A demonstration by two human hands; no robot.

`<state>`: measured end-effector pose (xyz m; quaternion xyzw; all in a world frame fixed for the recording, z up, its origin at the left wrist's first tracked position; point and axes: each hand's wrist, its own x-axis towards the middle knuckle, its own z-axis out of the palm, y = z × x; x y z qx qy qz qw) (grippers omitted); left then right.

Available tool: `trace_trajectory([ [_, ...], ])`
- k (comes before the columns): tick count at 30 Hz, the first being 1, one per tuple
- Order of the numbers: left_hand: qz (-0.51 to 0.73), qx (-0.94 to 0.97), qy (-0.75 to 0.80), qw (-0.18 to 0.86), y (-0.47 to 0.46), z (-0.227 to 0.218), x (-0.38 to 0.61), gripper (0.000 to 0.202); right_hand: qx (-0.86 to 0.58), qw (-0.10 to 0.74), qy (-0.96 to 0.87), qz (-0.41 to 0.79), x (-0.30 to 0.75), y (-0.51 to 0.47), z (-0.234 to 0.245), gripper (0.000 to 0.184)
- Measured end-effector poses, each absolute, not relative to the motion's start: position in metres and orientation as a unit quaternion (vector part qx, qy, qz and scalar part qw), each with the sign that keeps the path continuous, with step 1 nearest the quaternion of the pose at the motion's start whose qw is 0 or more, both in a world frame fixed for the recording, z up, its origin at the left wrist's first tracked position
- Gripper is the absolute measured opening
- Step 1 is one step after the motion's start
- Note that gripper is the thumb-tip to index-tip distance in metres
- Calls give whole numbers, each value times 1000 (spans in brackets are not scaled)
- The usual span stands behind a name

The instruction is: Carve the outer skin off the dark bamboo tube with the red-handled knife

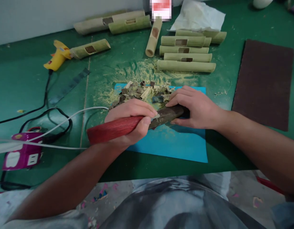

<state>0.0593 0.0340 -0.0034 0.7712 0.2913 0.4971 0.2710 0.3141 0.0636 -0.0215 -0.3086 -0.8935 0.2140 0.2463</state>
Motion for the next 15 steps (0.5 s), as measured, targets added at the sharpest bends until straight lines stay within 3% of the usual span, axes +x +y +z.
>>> trace_trajectory([
  [15,485,779,298,262,34,1,64,10,-308,249,-891,221,314,64,-22,30],
])
